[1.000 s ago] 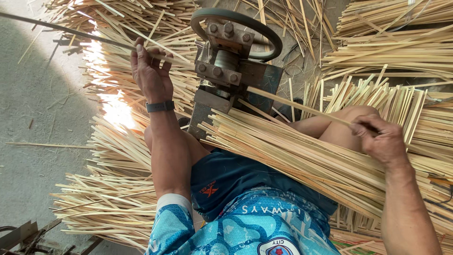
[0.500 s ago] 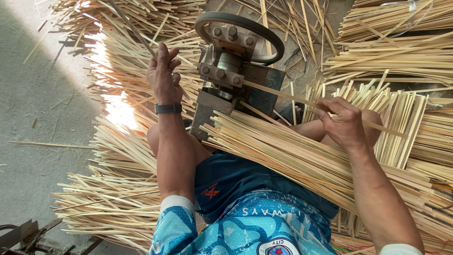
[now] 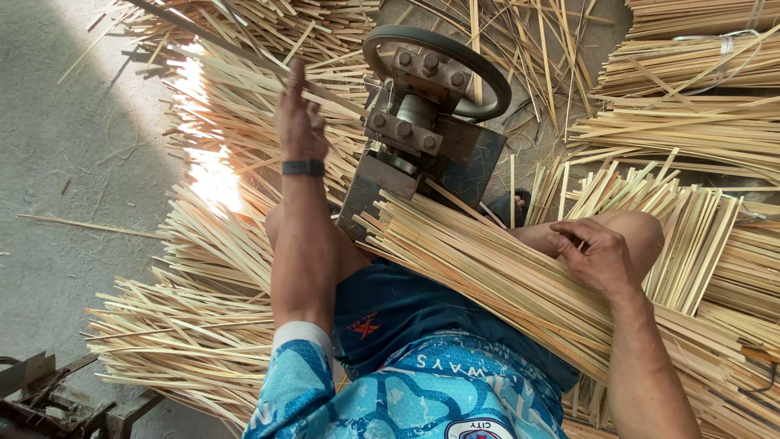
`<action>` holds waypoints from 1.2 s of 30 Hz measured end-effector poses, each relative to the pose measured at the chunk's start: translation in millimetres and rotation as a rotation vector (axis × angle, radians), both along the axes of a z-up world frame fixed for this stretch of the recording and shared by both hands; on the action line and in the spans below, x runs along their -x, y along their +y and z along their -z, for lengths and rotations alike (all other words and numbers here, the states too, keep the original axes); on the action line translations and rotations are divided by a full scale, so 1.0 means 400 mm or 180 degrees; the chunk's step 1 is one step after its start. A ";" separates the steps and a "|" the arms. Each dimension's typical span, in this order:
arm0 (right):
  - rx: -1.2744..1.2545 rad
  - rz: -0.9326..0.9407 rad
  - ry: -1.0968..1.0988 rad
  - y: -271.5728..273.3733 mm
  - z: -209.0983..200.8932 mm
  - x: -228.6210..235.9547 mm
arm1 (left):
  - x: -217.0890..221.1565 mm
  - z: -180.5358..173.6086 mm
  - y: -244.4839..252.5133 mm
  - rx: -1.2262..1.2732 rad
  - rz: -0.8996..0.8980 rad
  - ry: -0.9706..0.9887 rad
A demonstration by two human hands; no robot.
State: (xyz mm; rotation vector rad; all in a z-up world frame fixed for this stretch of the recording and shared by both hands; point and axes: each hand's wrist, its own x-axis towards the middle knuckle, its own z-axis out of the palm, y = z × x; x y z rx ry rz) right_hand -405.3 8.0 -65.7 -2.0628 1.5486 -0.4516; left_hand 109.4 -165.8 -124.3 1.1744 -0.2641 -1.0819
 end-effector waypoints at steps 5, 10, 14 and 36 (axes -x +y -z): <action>-0.0432 0.0172 -0.0165 -0.033 -0.082 -0.073 | -0.157 -0.137 -0.067 0.0956 -0.0280 -0.0229; 0.0961 -0.0405 -0.0993 -0.115 -0.238 -0.189 | -0.172 -0.435 -0.001 0.1689 0.0380 -0.1916; 0.1349 -0.0687 -0.1458 -0.211 -0.356 -0.325 | 0.082 -0.548 0.107 0.1476 0.1616 -0.2211; -0.0224 0.0794 -0.1017 -0.111 -0.290 0.172 | 0.026 -0.515 0.272 0.1203 0.1080 -0.1851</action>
